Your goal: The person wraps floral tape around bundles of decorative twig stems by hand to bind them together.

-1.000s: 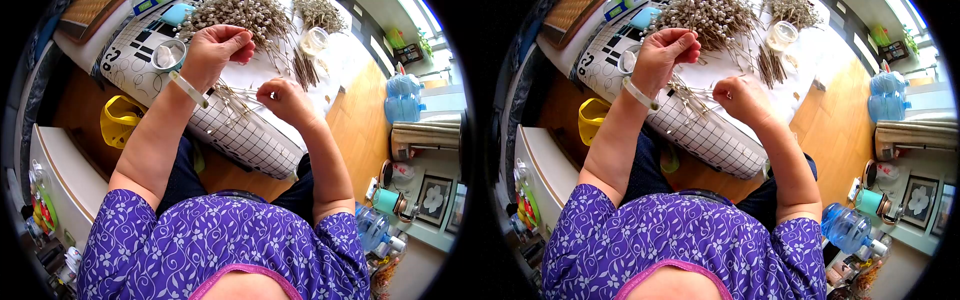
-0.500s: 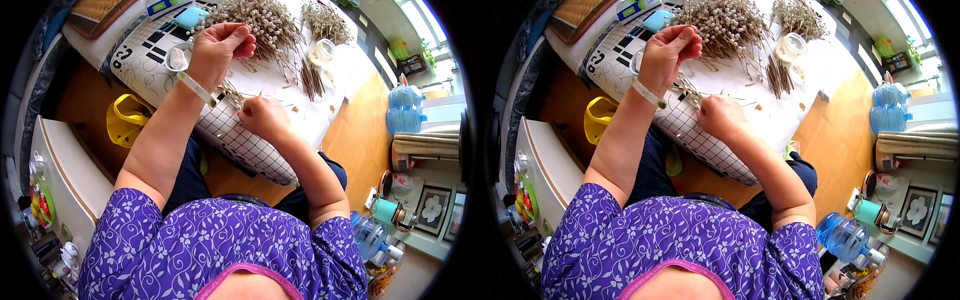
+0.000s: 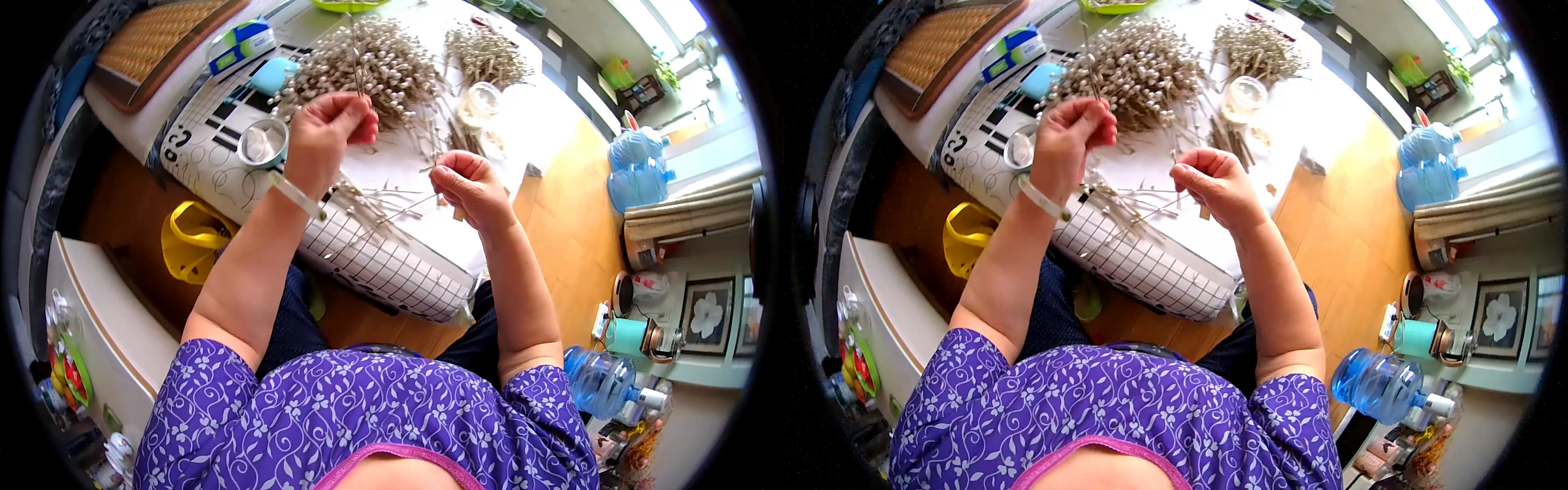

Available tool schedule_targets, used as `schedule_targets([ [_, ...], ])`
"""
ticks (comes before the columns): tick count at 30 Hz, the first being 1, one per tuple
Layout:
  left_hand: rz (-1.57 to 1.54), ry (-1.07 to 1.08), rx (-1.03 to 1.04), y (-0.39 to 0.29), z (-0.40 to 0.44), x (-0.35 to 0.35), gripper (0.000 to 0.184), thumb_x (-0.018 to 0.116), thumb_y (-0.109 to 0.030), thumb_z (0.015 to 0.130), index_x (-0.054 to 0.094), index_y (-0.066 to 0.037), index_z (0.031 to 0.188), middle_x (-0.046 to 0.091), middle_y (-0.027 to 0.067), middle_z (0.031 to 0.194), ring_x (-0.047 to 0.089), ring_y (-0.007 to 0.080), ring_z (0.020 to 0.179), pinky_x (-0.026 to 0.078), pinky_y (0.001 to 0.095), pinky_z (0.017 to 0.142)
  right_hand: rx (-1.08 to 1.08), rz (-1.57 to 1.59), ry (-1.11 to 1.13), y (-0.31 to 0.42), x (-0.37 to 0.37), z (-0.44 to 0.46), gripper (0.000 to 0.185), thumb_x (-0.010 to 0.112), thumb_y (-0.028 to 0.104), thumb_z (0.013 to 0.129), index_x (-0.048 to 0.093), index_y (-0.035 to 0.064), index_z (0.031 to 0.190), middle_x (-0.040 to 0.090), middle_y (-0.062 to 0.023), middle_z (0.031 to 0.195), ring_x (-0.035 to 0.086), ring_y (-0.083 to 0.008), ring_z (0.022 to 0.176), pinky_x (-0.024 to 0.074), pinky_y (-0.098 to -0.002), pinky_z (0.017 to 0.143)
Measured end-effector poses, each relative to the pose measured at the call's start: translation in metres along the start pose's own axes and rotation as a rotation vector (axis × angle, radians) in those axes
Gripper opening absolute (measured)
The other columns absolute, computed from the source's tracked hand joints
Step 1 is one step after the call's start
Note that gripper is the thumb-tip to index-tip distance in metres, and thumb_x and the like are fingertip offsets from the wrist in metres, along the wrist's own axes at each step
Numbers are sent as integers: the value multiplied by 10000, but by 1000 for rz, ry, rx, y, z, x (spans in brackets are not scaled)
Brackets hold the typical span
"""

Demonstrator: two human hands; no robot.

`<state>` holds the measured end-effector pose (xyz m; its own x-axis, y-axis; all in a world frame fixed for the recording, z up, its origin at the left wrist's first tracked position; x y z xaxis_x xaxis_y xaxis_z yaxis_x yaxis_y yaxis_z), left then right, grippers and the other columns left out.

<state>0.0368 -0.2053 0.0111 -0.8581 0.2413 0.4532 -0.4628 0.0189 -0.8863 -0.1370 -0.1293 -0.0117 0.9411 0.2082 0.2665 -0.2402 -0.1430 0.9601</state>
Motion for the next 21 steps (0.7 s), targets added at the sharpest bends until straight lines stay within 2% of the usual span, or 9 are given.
schedule_targets([
  [4, 56, 169, -161, 35, -18, 36, 120, 573, -117, 821, 590, -2, 851, 611, 77, 701, 590, 128, 594, 515, 247, 553, -150, 34, -129, 18, -23, -2, 75, 605, 108, 797, 565, 46, 810, 589, -24, 663, 366, 0, 469, 262, -143, 414],
  [8, 51, 288, -315, 64, -30, 60, 117, 569, -111, 824, 586, 1, 855, 623, 94, 739, 614, 148, 632, 519, 252, 571, -187, 76, -189, 20, -31, -7, 66, 604, 96, 797, 564, 46, 811, 592, -24, 675, 373, 1, 472, 258, -144, 412],
  [9, 54, 306, -340, 68, -32, 64, 120, 569, -112, 824, 585, 2, 859, 624, 94, 743, 615, 150, 633, 520, 252, 574, -200, 95, -194, 18, -34, -7, 66, 602, 92, 798, 565, 40, 813, 593, -24, 686, 409, -10, 499, 297, -148, 437],
  [11, 22, 329, -360, 73, -34, 70, 124, 568, -117, 825, 585, 0, 862, 625, 94, 748, 616, 149, 639, 519, 252, 579, -220, 112, -200, 19, -36, -7, 67, 601, 87, 798, 565, 33, 816, 595, -24, 698, 445, -21, 525, 336, -151, 462],
  [14, -9, 333, -391, 75, -37, 71, 133, 566, -128, 828, 584, -3, 867, 627, 93, 755, 617, 148, 649, 516, 251, 587, -211, -41, -228, 19, -32, -8, 79, 600, 79, 797, 570, 7, 813, 598, -33, 740, 549, -83, 689, 446, -199, 653],
  [21, -2, 305, -337, 77, -35, 71, 138, 573, -139, 827, 586, -5, 861, 614, 65, 720, 590, 115, 607, 504, 237, 570, -302, -79, -287, 18, -30, -6, 56, 597, 46, 794, 574, -6, 796, 586, -12, 717, 522, -48, 656, 431, -175, 589],
])
Point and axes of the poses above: each hand's wrist, its own z-axis towards the middle knuckle, its own x-axis out of the palm, y = z × x, the point moved 7 cm from there along z, towards the middle knuckle
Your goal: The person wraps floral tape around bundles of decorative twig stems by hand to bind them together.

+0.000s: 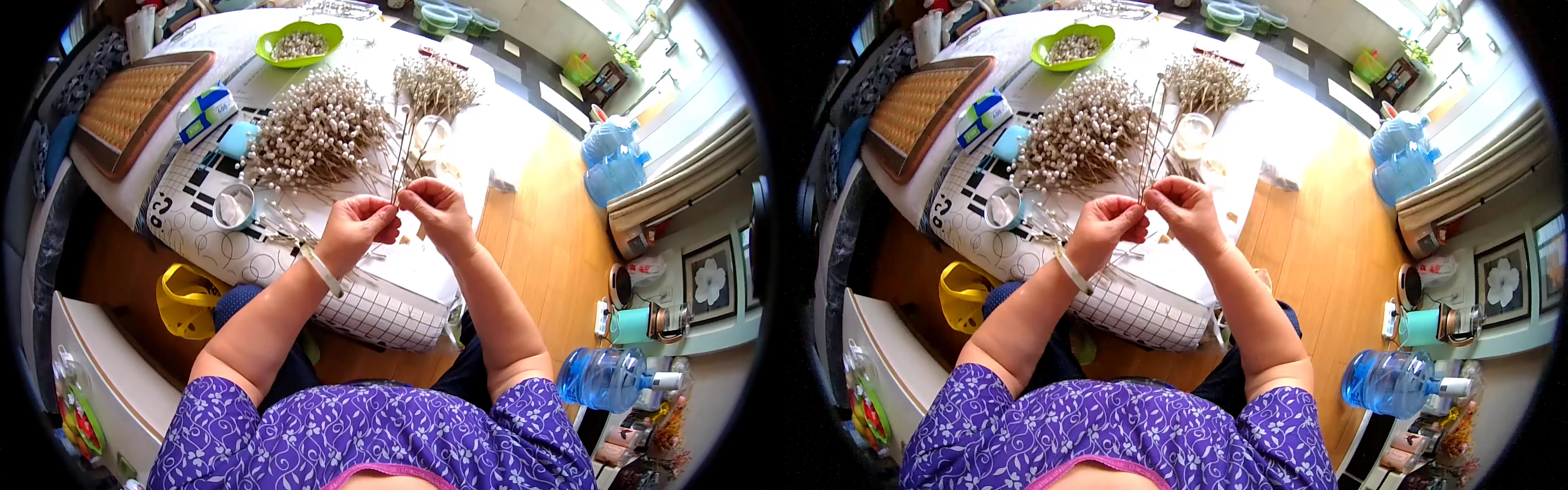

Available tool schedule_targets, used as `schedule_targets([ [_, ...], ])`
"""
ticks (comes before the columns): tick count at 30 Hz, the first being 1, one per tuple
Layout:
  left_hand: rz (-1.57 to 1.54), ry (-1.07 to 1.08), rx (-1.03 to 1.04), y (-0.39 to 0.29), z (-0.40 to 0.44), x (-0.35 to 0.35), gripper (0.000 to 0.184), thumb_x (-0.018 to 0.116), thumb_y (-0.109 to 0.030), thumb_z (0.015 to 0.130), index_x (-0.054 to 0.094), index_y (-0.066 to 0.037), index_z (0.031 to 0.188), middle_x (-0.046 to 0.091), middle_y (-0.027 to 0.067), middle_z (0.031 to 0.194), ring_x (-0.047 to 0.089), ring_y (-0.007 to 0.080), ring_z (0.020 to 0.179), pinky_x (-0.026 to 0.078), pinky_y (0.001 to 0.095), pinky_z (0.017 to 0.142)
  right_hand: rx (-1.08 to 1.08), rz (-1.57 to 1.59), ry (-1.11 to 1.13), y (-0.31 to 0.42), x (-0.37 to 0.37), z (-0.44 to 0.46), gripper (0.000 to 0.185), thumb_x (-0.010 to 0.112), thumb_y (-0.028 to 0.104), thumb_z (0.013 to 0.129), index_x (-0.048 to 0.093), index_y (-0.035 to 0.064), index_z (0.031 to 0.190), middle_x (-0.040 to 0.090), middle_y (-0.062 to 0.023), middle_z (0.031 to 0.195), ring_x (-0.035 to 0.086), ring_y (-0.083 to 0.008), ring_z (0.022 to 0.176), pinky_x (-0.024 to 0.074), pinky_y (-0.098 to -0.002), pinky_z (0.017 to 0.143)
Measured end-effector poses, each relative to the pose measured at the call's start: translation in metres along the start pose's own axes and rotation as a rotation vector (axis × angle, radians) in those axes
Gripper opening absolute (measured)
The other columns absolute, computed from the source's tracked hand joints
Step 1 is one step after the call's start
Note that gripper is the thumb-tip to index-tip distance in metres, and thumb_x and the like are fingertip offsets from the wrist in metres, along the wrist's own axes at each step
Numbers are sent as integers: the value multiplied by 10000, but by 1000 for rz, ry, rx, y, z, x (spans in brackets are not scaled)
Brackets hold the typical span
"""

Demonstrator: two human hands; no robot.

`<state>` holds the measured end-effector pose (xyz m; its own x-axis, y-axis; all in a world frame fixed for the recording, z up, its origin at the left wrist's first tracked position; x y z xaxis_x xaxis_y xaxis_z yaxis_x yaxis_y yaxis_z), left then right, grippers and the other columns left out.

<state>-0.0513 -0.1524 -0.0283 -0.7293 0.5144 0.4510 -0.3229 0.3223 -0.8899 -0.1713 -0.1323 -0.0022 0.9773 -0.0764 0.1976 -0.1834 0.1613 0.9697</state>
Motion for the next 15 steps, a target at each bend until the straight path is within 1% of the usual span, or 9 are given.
schedule_targets([
  [1, 2, -3, 7, 1, 0, 0, 137, 572, -137, 827, 585, -5, 859, 611, 61, 718, 586, 112, 608, 503, 236, 573, -5, -12, -5, 2, 1, -1, 62, 592, 49, 798, 570, -9, 791, 585, -10, 717, 519, -43, 655, 427, -170, 584],
  [2, 5, -7, 15, 0, 0, 0, 135, 571, -136, 828, 585, -5, 858, 607, 58, 716, 582, 109, 609, 502, 235, 576, -5, -65, 11, 3, 1, -1, 46, 583, 44, 801, 576, -1, 794, 595, -28, 731, 542, -62, 677, 443, -189, 628],
  [4, -2, 3, 23, 0, -2, 2, 131, 570, -131, 828, 583, -3, 854, 603, 56, 714, 577, 108, 610, 500, 236, 580, -39, -92, 0, 9, 4, -2, 70, 587, 51, 801, 569, -14, 784, 577, 4, 698, 510, -34, 635, 421, -168, 571],
  [5, -2, -1, 32, -1, -2, 2, 128, 569, -128, 828, 583, -4, 853, 603, 55, 713, 577, 109, 610, 501, 237, 580, -61, -79, -12, 9, 4, -2, 78, 588, 55, 804, 573, -13, 770, 575, 8, 687, 507, -31, 627, 418, -167, 561],
  [8, -9, 10, 54, -1, -1, 3, 121, 571, -122, 826, 584, -5, 852, 604, 56, 710, 578, 115, 606, 502, 243, 580, -66, -78, -5, 5, 1, -1, 85, 587, 58, 808, 577, -12, 761, 574, 8, 684, 496, -28, 620, 409, -168, 550],
  [12, -15, 4, 21, 1, -2, 3, 120, 575, -125, 823, 592, -10, 852, 612, 66, 712, 588, 125, 607, 506, 250, 578, -122, -87, -36, 14, 4, -4, 85, 586, 58, 810, 581, -14, 765, 564, 11, 675, 473, -28, 611, 390, -171, 535],
  [15, -27, 15, 21, 1, -1, 3, 122, 576, -128, 822, 595, -11, 854, 615, 70, 715, 594, 132, 612, 508, 254, 577, -124, -94, -38, 14, 3, -6, 85, 581, 54, 812, 582, -18, 767, 562, 10, 673, 474, -29, 616, 391, -172, 536],
])
Point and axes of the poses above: each hand's wrist, its own z-axis towards the middle knuckle, its own x-axis out of the palm, y = z × x, the point moved 7 cm from there along z, towards the middle knuckle
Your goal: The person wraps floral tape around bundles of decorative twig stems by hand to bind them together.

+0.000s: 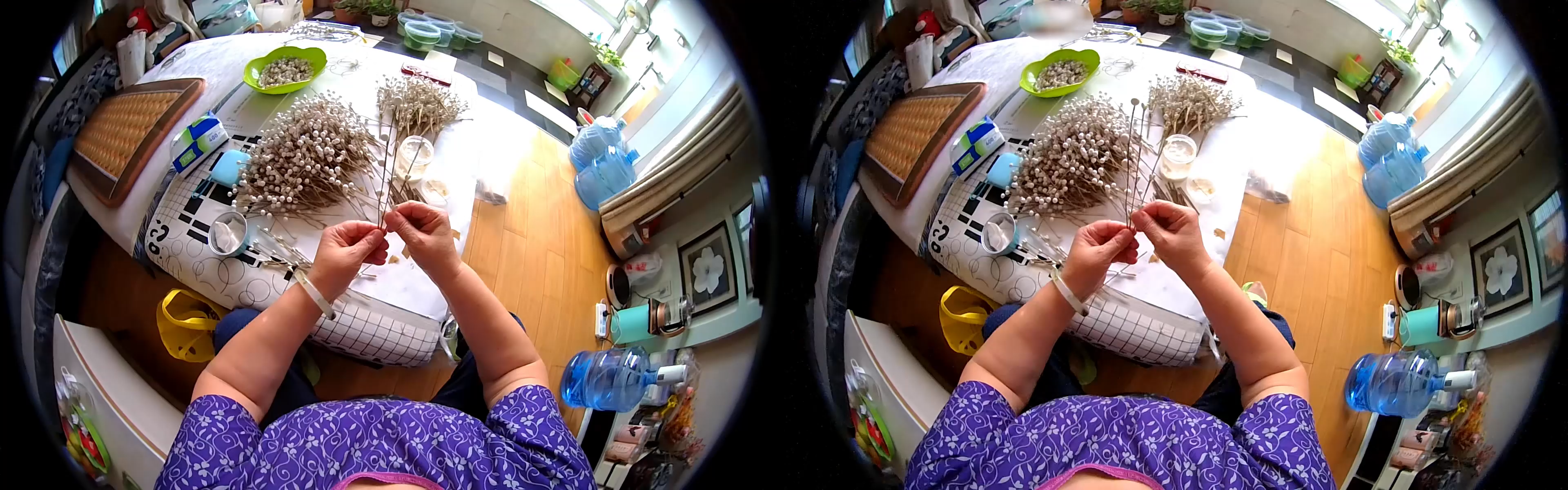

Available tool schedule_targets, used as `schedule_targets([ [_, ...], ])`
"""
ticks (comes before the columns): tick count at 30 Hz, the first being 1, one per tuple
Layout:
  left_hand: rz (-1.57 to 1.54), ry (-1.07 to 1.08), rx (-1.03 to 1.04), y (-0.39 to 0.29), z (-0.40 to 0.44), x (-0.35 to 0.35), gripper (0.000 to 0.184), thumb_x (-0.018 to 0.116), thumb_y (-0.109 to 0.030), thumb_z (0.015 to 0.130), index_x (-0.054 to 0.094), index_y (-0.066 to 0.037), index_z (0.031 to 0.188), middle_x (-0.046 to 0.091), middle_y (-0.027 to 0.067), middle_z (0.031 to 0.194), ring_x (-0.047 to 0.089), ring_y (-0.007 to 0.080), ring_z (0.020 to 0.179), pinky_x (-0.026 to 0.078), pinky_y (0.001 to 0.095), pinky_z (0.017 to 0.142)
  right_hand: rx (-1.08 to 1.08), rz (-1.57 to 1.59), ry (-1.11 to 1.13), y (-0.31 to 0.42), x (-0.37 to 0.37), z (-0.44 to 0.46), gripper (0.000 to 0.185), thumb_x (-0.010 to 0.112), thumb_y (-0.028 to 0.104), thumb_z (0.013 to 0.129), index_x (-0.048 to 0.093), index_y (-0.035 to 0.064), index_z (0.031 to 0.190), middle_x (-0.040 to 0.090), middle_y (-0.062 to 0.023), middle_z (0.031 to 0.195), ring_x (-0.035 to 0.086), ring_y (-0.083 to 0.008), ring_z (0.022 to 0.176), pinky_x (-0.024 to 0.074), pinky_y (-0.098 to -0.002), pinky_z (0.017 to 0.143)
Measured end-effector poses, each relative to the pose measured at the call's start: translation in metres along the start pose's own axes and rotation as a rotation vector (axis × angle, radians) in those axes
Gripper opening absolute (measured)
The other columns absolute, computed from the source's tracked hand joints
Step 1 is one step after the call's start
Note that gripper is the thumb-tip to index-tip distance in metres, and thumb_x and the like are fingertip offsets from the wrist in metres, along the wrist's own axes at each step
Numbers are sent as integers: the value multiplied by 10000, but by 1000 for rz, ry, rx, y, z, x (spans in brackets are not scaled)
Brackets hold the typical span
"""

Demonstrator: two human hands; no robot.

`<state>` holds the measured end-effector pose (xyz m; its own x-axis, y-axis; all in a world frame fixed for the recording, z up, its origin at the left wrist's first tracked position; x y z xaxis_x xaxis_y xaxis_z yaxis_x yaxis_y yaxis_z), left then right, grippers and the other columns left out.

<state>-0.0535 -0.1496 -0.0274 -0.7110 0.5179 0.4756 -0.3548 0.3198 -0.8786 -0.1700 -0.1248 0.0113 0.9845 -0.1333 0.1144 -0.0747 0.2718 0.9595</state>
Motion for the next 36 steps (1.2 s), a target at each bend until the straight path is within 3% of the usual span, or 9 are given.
schedule_targets([
  [3, 11, 14, 6, -1, 0, 1, 125, 578, -128, 820, 596, -10, 857, 616, 71, 717, 596, 136, 618, 510, 258, 579, 12, -47, 11, -1, -2, -1, 81, 573, 56, 814, 596, -20, 798, 601, -26, 710, 535, -57, 658, 442, -192, 609],
  [7, 0, 29, 0, 1, 0, 2, 128, 581, -124, 817, 596, -7, 865, 615, 73, 721, 596, 137, 621, 513, 262, 586, -21, -80, -16, -1, -2, -3, 89, 566, 58, 818, 595, -23, 797, 599, -23, 706, 529, -52, 656, 440, -193, 605],
  [9, 5, 33, 10, 0, 0, 2, 129, 582, -123, 816, 597, -5, 867, 614, 73, 722, 595, 137, 621, 513, 264, 589, -53, -77, -59, 2, -2, -4, 90, 570, 47, 810, 579, -37, 779, 566, -6, 668, 470, -36, 602, 388, -184, 518],
  [17, -9, 42, 28, -2, -1, 3, 127, 578, -117, 819, 606, -1, 861, 610, 70, 711, 590, 132, 617, 515, 267, 593, -92, -75, -56, 4, -2, -5, 83, 594, 42, 793, 585, -33, 759, 568, -10, 677, 488, -36, 613, 389, -177, 516],
  [26, -8, 41, -16, -2, -4, 5, 133, 575, -136, 824, 608, -8, 835, 604, 58, 704, 581, 120, 601, 519, 268, 590, -15, 167, -33, -1, 4, -7, 63, 614, 33, 780, 591, -26, 787, 589, -21, 718, 524, -53, 667, 442, -180, 595],
  [28, -26, 41, -15, 0, -4, 4, 158, 579, -142, 824, 609, 8, 863, 606, 56, 707, 579, 98, 603, 510, 225, 569, -5, 187, -60, -6, 2, -6, 81, 621, 41, 777, 594, -32, 798, 593, -22, 723, 524, -54, 673, 444, -180, 613],
  [36, 86, 21, 6, 4, -1, 1, 135, 589, -129, 813, 606, -4, 863, 610, 64, 719, 578, 115, 600, 513, 251, 572, 36, 103, -37, -4, 3, -5, 85, 611, 43, 784, 600, -36, 813, 576, -1, 692, 489, -33, 629, 406, -172, 544],
])
Point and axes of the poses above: each hand's wrist, its own z-axis towards the middle knuckle, its own x-axis out of the palm, y = z × x, the point moved 7 cm from there along z, towards the middle knuckle
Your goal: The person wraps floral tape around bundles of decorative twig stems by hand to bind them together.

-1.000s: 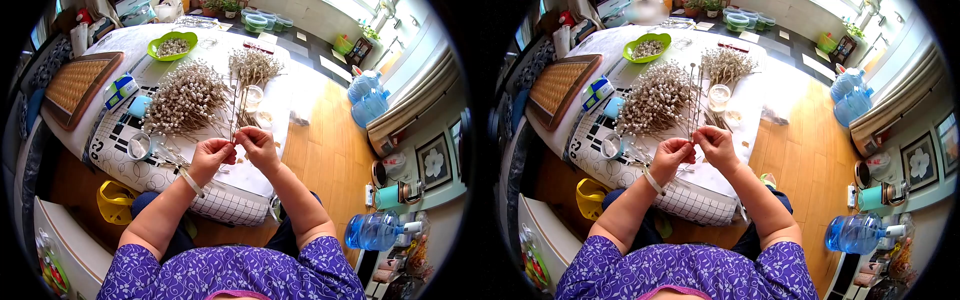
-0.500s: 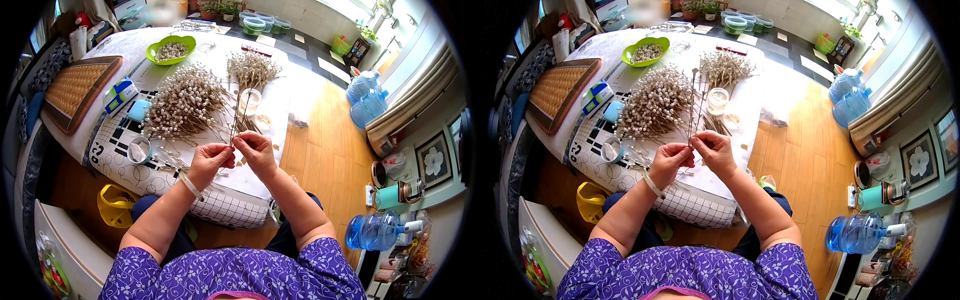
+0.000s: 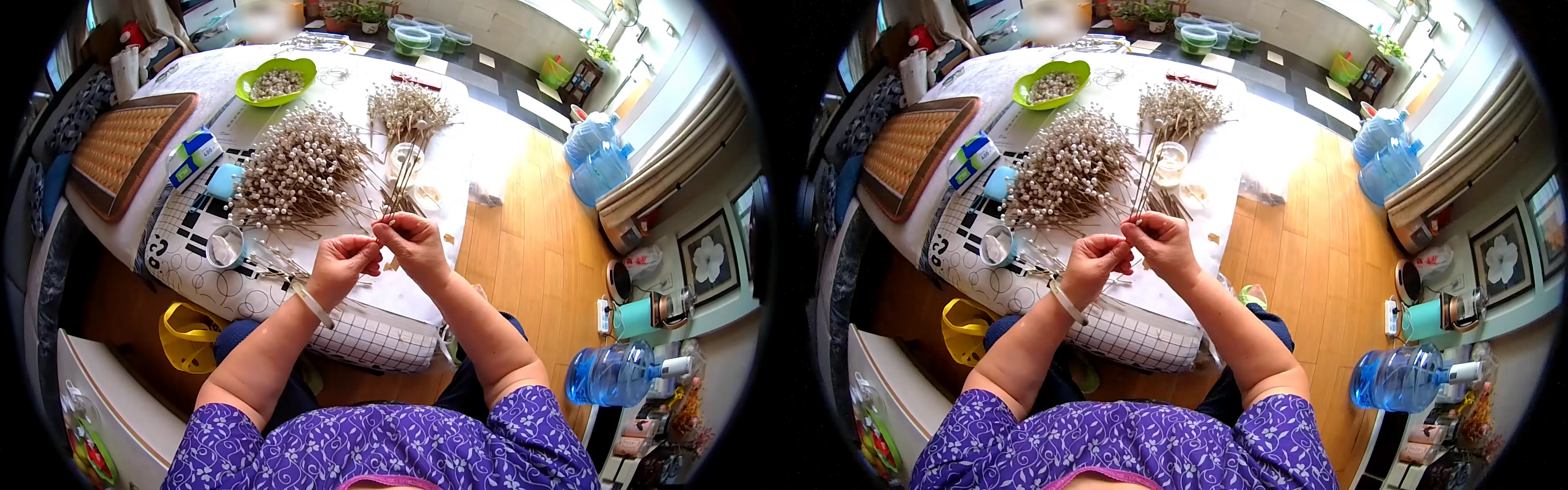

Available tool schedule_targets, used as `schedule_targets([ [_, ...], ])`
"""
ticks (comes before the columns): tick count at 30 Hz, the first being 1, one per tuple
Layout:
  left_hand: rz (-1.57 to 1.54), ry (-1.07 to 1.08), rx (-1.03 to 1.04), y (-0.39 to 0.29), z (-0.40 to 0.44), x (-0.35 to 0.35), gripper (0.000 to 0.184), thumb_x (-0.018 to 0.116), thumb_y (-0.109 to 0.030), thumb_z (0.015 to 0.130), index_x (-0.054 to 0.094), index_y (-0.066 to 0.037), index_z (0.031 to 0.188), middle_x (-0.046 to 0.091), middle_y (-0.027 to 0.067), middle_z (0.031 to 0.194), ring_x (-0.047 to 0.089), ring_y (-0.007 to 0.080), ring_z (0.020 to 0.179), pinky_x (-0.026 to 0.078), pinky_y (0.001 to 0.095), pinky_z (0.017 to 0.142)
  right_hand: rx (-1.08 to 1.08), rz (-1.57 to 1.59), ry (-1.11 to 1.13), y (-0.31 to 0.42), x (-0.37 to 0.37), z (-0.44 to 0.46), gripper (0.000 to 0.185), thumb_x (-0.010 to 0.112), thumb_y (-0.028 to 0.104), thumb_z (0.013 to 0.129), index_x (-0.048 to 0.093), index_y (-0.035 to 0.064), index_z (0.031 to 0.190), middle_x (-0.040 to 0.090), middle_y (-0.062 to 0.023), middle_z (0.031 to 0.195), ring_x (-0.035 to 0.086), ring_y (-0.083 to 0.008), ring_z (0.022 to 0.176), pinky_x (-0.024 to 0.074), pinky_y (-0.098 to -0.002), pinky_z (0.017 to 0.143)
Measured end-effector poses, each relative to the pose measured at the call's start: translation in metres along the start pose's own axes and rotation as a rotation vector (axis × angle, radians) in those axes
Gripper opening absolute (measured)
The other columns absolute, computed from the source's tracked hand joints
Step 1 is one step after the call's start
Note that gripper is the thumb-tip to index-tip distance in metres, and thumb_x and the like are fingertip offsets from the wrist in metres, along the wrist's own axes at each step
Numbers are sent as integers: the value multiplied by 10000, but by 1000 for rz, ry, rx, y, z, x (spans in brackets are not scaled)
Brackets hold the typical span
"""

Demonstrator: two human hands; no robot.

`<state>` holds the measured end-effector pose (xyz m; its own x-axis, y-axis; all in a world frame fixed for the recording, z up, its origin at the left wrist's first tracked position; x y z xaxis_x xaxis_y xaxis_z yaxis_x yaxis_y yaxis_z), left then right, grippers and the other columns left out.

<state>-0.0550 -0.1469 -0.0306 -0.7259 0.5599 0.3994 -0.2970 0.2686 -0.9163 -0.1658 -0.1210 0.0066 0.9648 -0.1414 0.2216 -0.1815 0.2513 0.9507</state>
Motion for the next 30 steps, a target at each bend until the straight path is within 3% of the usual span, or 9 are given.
schedule_targets([
  [5, -14, 16, -10, 0, 0, 2, 136, 595, -105, 805, 603, 2, 889, 615, 75, 731, 588, 125, 605, 512, 249, 572, -3, -69, 4, 0, -4, 0, 68, 595, 31, 792, 604, -34, 812, 593, -23, 713, 517, -54, 648, 428, -185, 576],
  [10, -29, 65, -54, 2, 1, 2, 110, 597, -101, 802, 595, -5, 856, 609, 67, 711, 589, 127, 596, 510, 243, 566, -150, -162, 9, 6, -1, -1, 77, 611, 37, 779, 596, -34, 807, 562, -1, 658, 469, -27, 595, 384, -170, 499],
  [13, -56, 49, -97, 4, 0, 2, 101, 591, -105, 807, 592, -8, 834, 605, 65, 702, 589, 125, 595, 508, 240, 563, -127, -131, -16, 11, 1, -2, 84, 611, 49, 783, 600, -29, 810, 557, 5, 640, 465, -23, 584, 376, -167, 485],
  [16, -25, 59, -95, 5, 1, 1, 100, 586, -93, 810, 592, 0, 843, 608, 68, 709, 589, 122, 601, 509, 240, 564, -60, -92, -11, 5, -4, 1, 145, 594, 106, 812, 568, -2, 718, 507, 41, 584, 414, -6, 536, 324, -171, 442],
  [17, -26, 57, -98, 7, 0, 2, 100, 586, -93, 810, 592, 0, 843, 608, 68, 709, 589, 122, 601, 509, 240, 564, 18, -111, 35, 0, -7, 1, 151, 582, 135, 824, 587, -9, 777, 567, -1, 690, 478, -41, 627, 389, -176, 571],
  [22, 51, 37, -44, 5, -1, 5, 90, 604, -68, 793, 599, 10, 838, 613, 65, 701, 577, 98, 585, 497, 213, 549, -29, 53, -110, 15, -19, 9, 201, 606, 182, 812, 564, 23, 928, 521, 43, 662, 408, -13, 564, 326, -150, 519],
  [25, 78, 51, -60, 6, -3, 9, 86, 603, -65, 793, 604, 11, 832, 611, 62, 690, 575, 94, 583, 496, 209, 547, -57, 98, -77, 35, -27, 13, 194, 619, 151, 799, 590, 10, 929, 527, 51, 671, 371, 8, 531, 258, -138, 468],
  [26, 83, 63, -64, 7, -3, 10, 84, 602, -63, 793, 606, 11, 831, 610, 61, 687, 573, 92, 582, 495, 206, 547, -72, 124, -89, 42, -29, 14, 125, 617, 76, 787, 588, -27, 852, 586, -6, 726, 511, -31, 634, 416, -155, 567],
  [30, 119, 86, -59, 11, -5, 15, 90, 598, -60, 795, 603, 18, 838, 612, 65, 704, 572, 90, 591, 496, 207, 550, -144, 101, -242, 40, -38, 17, 114, 600, 35, 785, 599, -31, 878, 581, 0, 705, 499, -22, 611, 407, -152, 541],
])
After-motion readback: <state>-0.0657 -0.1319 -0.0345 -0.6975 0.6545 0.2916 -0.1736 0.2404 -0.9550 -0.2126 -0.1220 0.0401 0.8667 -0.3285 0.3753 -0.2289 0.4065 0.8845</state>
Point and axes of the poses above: each hand's wrist, its own z-axis towards the middle knuckle, its own x-axis out of the palm, y = z × x, the point moved 7 cm from there along z, towards the middle knuckle
